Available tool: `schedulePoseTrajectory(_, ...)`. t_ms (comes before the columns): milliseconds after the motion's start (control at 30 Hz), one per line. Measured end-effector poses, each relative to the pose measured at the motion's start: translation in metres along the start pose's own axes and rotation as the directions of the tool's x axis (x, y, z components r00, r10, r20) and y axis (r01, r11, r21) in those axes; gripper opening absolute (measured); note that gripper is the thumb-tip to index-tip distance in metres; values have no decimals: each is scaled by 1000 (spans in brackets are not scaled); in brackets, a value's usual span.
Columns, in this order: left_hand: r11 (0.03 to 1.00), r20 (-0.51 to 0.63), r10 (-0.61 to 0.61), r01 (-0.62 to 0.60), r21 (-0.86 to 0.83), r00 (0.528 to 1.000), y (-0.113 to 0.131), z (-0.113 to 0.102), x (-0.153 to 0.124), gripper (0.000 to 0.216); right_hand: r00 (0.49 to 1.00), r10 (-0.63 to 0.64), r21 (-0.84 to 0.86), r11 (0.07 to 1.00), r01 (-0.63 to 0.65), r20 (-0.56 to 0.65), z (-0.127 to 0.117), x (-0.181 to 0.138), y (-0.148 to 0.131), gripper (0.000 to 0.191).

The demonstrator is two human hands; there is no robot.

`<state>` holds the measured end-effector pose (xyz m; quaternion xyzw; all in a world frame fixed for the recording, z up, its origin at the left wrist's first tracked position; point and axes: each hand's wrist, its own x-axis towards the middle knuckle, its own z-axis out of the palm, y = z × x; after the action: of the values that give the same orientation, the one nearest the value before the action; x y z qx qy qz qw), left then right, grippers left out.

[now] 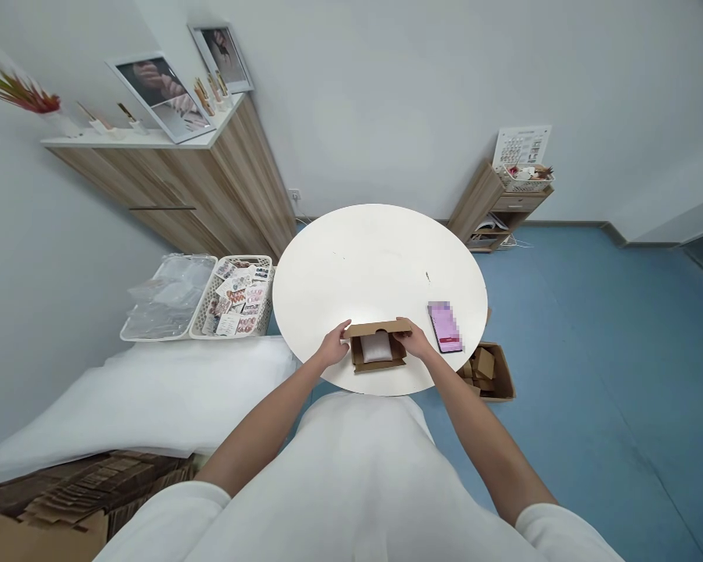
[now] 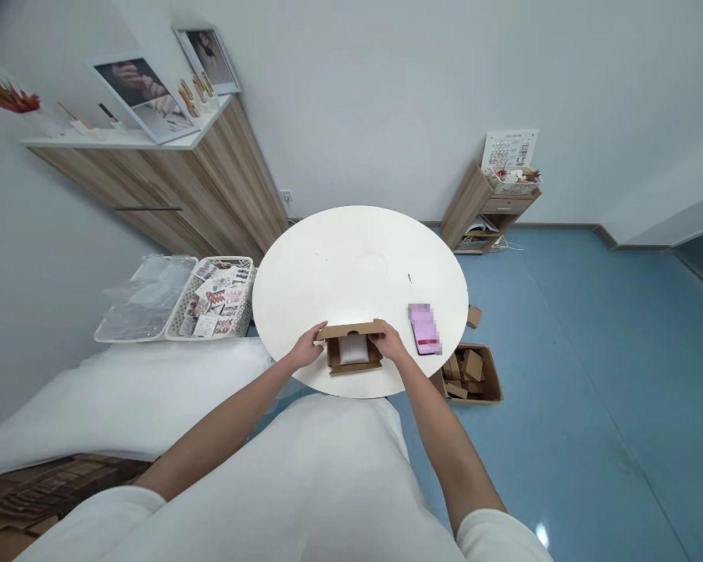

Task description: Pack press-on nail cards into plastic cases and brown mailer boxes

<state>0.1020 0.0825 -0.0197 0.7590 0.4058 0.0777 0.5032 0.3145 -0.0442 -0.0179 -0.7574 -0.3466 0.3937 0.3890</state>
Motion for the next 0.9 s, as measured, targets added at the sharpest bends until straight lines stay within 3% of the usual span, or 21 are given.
schedulePoseTrajectory(100, 997, 109, -1, 10, -83, 994, -4, -5, -2, 58, 998, -25, 41, 999, 22, 65, -5, -7, 12, 63)
schedulePoseTrajectory(267, 941, 239, -149, 212, -265, 960, -7, -15, -6, 45, 985, -38, 192, 981, 5, 170, -19, -24, 21, 69)
schedulePoseTrajectory(467, 953, 250, -218, 261, -155, 943, 0, -9, -23, 58, 986, -16, 406, 912, -53, 164, -26, -51, 3, 56)
schedulePoseTrajectory(700, 844, 269, -347, 424, -327, 898, 9, 17, -38, 65, 998, 48, 76, 996, -45, -38, -4, -56, 0, 52)
schedulePoseTrajectory(900, 915, 166, -233, 274, -296, 958, 7, 28, -30, 53, 997, 66, 61, 996, -63, -37, 4, -46, 19, 37)
